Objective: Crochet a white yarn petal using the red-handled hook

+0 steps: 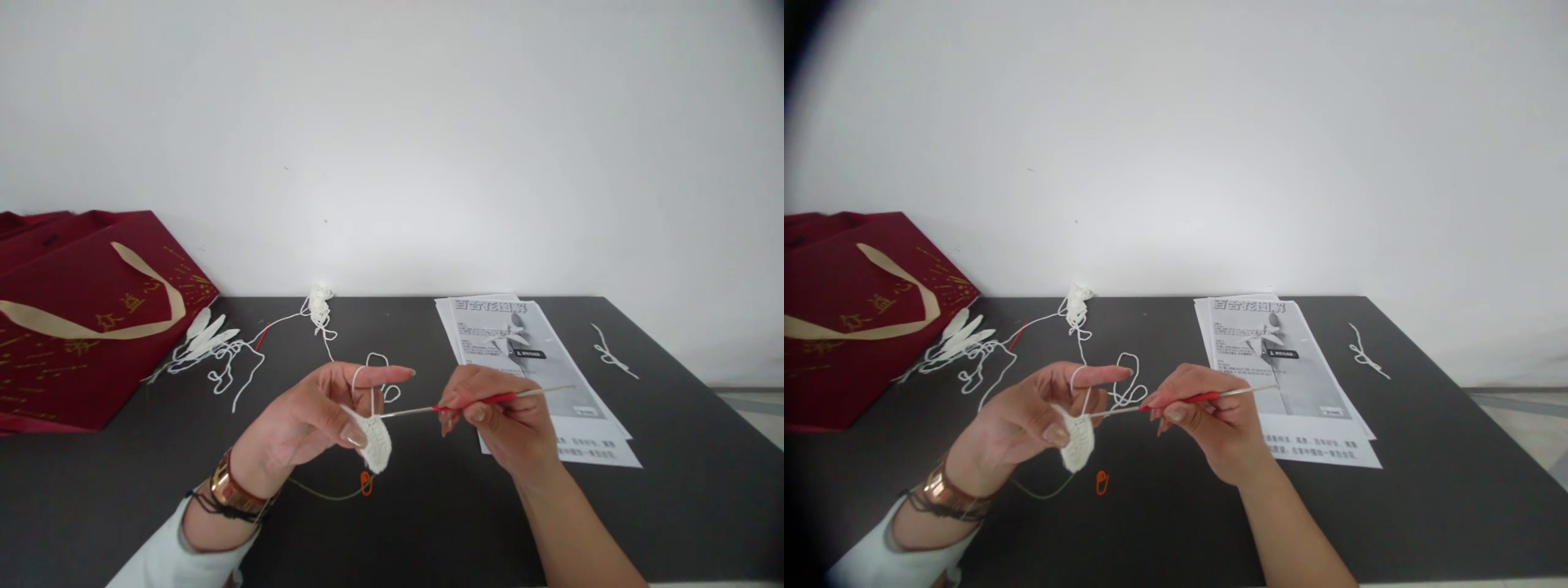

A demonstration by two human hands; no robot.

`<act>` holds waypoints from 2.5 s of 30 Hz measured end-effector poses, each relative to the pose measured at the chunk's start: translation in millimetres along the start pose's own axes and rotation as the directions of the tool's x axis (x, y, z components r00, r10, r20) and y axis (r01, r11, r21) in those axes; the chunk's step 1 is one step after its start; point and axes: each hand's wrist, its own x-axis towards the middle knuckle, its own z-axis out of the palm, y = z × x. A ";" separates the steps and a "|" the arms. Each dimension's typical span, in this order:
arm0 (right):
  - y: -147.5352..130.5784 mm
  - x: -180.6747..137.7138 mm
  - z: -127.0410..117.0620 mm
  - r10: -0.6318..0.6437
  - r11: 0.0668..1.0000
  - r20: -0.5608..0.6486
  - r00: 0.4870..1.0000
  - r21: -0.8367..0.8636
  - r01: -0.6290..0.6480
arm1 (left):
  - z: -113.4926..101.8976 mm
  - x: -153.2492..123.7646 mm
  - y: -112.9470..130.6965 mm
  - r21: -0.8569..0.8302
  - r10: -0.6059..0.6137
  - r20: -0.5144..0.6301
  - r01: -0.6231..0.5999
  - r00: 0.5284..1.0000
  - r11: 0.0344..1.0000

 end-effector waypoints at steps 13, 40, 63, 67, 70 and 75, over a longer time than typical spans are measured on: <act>15.1 11.0 13.7 0.533 0.765 -0.184 0.826 0.521 -0.378 | 9.1 -7.3 0.0 0.668 0.374 -0.054 -0.244 0.926 0.703; 28.8 -14.9 32.4 -0.373 0.657 0.097 0.923 -0.675 0.336 | 25.2 13.8 -21.8 0.334 0.435 -0.384 -0.317 0.814 0.888; 12.0 0.4 13.5 0.061 0.995 -0.158 0.986 0.092 -0.047 | 5.1 0.9 -0.8 -0.081 0.096 0.038 -0.092 0.995 0.992; 9.6 1.1 10.9 0.066 0.994 -0.124 0.990 0.099 -0.054 | 5.8 0.8 -0.4 -0.097 0.055 0.041 -0.051 0.998 0.994; 7.2 1.1 8.7 0.069 0.993 -0.096 0.993 0.098 -0.060 | 6.3 1.0 -0.5 -0.102 0.026 0.047 -0.021 0.999 0.995; 4.7 1.5 6.0 0.090 0.990 -0.060 0.994 0.111 -0.083 | 5.2 1.0 -1.5 -0.093 0.011 0.085 -0.003 0.996 0.996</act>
